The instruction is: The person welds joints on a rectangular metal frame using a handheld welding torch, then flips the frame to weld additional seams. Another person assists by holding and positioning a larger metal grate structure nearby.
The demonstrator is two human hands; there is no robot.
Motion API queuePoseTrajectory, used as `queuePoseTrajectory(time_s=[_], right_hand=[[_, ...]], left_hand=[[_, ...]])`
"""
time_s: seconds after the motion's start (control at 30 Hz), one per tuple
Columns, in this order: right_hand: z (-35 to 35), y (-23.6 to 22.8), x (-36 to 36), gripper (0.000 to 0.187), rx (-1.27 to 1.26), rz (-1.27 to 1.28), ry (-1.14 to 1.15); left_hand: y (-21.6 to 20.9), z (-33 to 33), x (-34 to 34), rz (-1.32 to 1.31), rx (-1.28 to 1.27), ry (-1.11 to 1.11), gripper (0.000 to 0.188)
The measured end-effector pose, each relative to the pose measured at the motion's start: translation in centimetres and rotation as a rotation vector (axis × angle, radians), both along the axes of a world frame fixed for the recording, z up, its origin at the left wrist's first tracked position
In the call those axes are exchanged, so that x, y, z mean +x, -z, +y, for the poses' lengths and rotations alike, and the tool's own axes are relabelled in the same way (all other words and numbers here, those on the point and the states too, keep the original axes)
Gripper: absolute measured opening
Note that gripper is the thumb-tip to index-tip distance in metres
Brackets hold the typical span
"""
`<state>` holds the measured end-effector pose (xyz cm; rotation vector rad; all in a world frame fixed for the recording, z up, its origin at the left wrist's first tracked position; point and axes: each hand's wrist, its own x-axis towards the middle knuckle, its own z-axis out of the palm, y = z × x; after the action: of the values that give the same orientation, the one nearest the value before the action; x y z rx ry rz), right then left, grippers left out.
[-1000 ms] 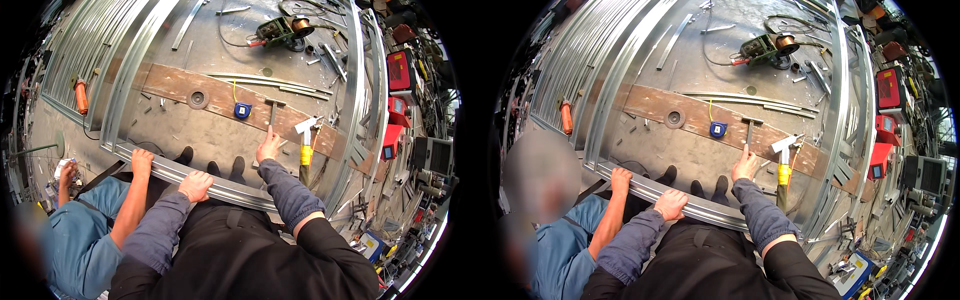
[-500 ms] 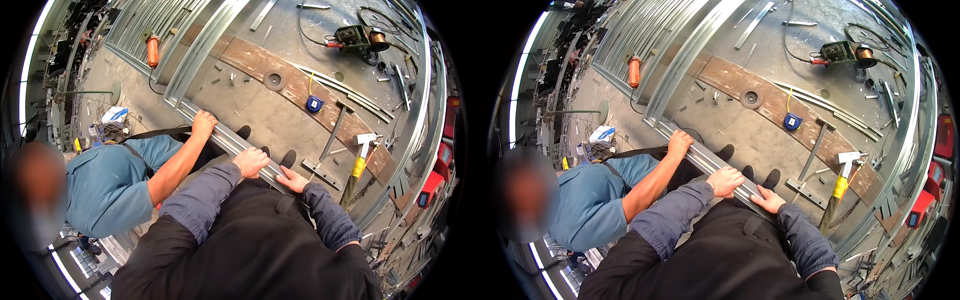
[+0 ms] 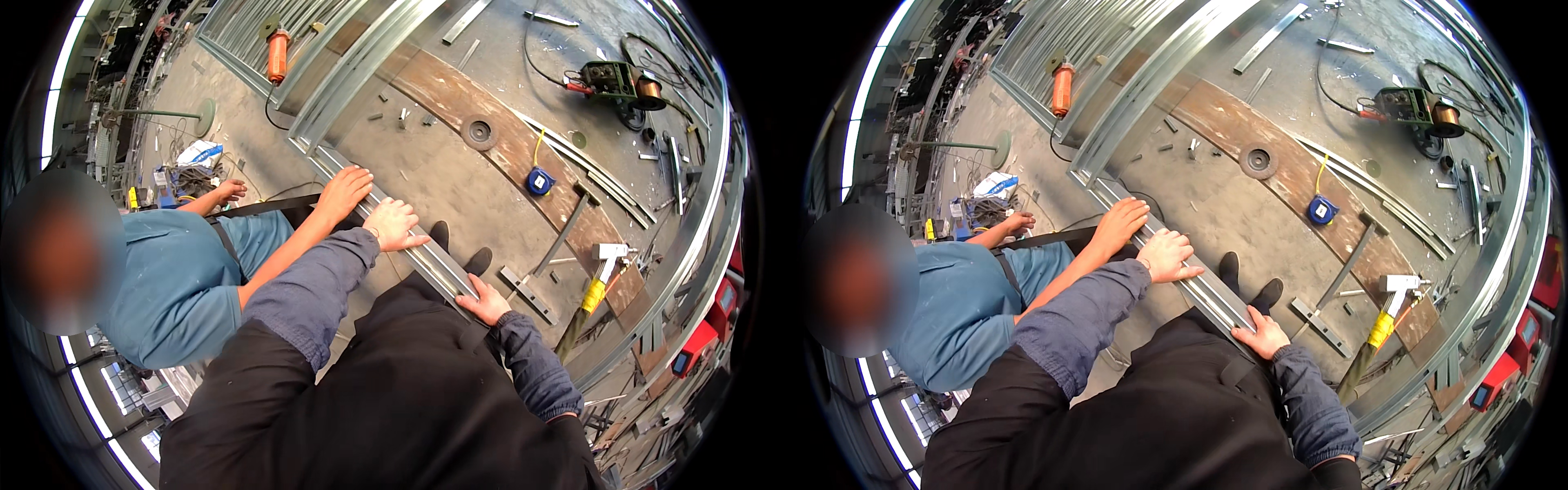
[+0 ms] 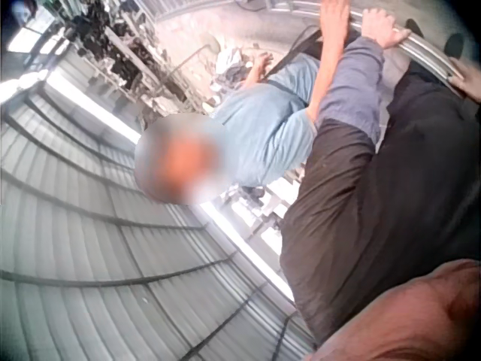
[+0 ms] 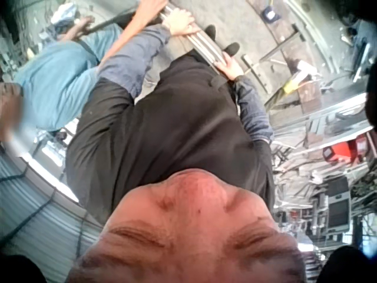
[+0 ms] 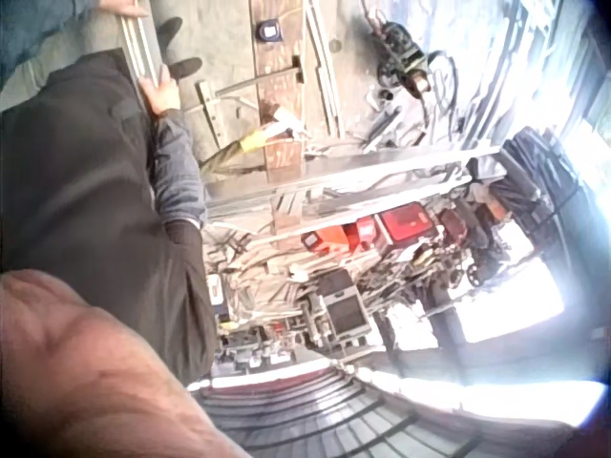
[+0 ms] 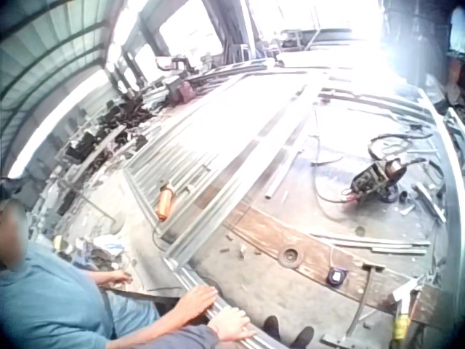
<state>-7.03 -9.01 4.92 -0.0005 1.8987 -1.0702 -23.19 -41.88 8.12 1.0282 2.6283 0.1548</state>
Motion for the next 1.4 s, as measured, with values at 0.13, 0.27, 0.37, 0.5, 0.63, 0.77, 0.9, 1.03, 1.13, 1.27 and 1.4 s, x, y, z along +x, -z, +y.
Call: queuePoseTrajectory(time_s=[0.13,0.27,0.37,0.5,0.63,0.77,0.9,1.03,1.13,1.27,1.4], right_hand=[[0.0,0.9,0.3,0.099,-0.002,0.016,0.021],[-0.2,-0.4,-0.5,0.097,0.004,-0.027,0.015],[-0.5,-0.8,-0.9,0.097,-0.017,-0.019,0.023],[-0.6,-0.1,-0.7,0.096,-0.015,-0.016,0.024],[-1.0,-0.7,-1.3,0.094,-0.006,-0.026,0.025],[-1.1,-0.4,-1.2,0.092,-0.008,-0.005,-0.004],[-1.1,-0.5,-1.7,0.093,0.005,-0.025,-0.042],[-0.1,1.7,-1.5,0.091,-0.051,-0.165,-0.033],[-0.8,3.0,-3.5,0.088,-0.149,-0.229,-0.048],[-7.5,2.8,-9.8,0.091,-0.295,-0.18,-0.08],[-14.9,4.1,-14.4,0.095,-0.365,-0.085,-0.092]], left_hand=[[0.6,-0.4,-0.5,0.043,0.069,0.022,0.053],[0.8,-1.5,-0.8,-0.003,0.118,0.058,0.055],[1.2,-3.3,-3.2,-0.086,0.047,0.12,0.059],[0.0,-10.0,-9.8,-0.071,-0.082,-0.034,0.062],[0.4,-15.1,-11.9,0.059,0.077,0.035,0.053],[0.7,-15.9,-11.6,0.096,0.198,0.017,0.05],[1.3,-16.4,-11.6,0.075,0.226,-0.013,0.049],[1.7,-16.6,-11.8,0.067,0.277,-0.04,0.049],[1.9,-17.0,-11.8,0.06,0.311,-0.053,0.05],[2.4,-17.5,-11.7,0.063,0.36,-0.063,0.05],[2.8,-17.8,-11.6,0.071,0.41,-0.069,0.05]])
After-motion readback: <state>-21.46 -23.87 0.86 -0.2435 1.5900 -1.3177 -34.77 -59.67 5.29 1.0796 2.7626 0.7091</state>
